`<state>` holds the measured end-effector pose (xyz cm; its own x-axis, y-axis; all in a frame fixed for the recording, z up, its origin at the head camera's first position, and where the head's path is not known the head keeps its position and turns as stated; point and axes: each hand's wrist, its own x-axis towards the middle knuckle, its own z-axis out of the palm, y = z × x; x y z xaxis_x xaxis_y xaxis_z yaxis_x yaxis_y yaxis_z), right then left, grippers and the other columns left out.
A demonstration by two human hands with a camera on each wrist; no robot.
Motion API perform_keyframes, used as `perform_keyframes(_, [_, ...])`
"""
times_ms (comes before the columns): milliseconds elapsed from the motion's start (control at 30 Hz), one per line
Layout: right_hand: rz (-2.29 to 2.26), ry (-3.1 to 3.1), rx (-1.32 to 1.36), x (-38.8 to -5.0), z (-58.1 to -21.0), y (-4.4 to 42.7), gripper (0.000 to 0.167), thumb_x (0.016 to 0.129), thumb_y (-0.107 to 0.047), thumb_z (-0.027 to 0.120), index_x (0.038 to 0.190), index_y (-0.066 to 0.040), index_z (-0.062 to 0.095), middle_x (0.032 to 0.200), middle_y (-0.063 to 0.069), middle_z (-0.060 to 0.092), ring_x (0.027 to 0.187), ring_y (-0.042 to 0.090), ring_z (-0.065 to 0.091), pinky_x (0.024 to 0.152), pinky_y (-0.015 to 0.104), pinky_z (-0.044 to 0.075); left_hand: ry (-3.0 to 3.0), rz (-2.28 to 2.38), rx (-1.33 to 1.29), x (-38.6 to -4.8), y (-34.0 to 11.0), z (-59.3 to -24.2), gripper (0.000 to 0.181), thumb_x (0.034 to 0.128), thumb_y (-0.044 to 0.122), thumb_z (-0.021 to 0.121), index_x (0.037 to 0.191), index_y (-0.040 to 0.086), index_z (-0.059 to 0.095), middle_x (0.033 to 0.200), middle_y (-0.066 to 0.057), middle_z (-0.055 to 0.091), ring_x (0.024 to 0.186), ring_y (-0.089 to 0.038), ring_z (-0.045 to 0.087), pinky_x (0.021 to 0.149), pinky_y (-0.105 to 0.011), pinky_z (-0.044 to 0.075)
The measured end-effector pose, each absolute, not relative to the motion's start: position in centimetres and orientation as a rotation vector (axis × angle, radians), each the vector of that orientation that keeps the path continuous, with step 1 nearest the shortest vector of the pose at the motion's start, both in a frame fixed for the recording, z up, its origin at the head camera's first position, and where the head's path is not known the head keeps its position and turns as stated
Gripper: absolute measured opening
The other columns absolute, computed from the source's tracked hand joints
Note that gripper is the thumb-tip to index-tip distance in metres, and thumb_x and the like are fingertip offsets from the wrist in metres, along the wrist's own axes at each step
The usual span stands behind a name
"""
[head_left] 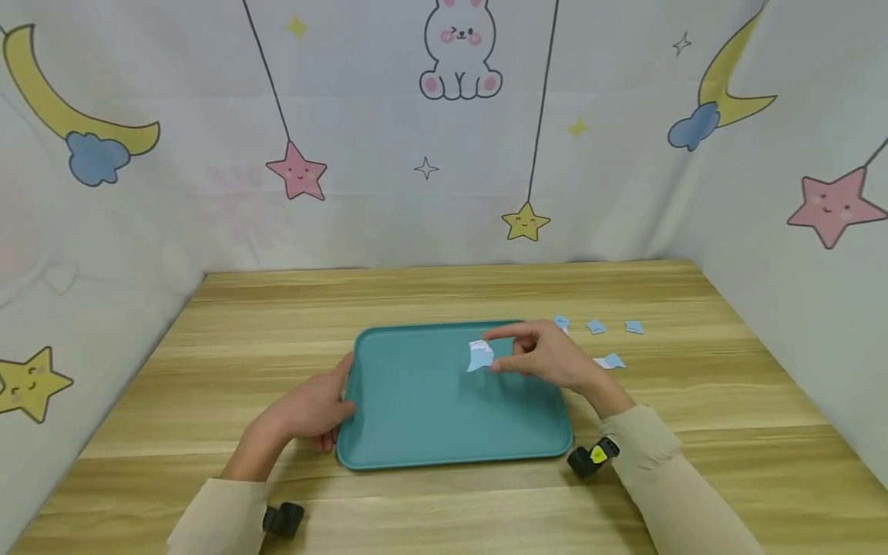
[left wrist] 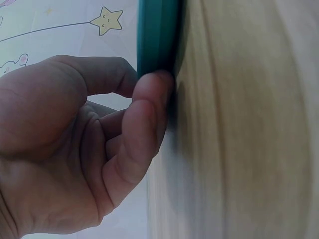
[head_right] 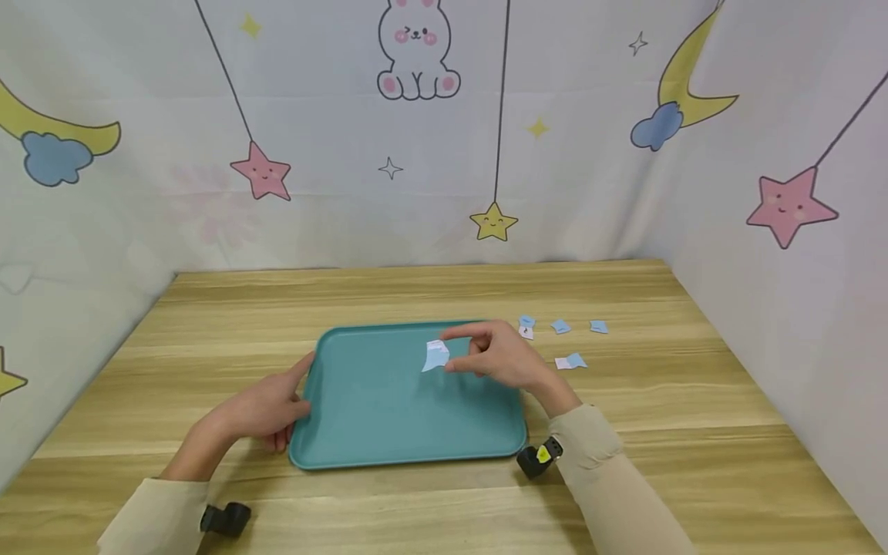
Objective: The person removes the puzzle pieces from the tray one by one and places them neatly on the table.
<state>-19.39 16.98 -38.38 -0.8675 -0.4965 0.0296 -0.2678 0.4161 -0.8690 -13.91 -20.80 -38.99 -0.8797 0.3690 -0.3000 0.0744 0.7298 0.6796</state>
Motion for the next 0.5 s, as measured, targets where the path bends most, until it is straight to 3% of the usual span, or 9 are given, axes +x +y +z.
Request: perform_keyframes(500, [-1.425,2.476,-0.644,-19.2,-39.2,19.4,0.046,0.09,-0.022,0.085,0.134,-0.012,0.074,0.063,-0.001,0.049,0.055,0.01,0.042,0.052,0.023,0.032,2.522,0.956,0.346,-13.9,-20.7,-39.0,0.085,0.1006,0.003,0.05,0.166,-0.007,-0.004,0.056,-0.008,0.064,0.04,-0.014,0.061,0.042,-0.035,0.056])
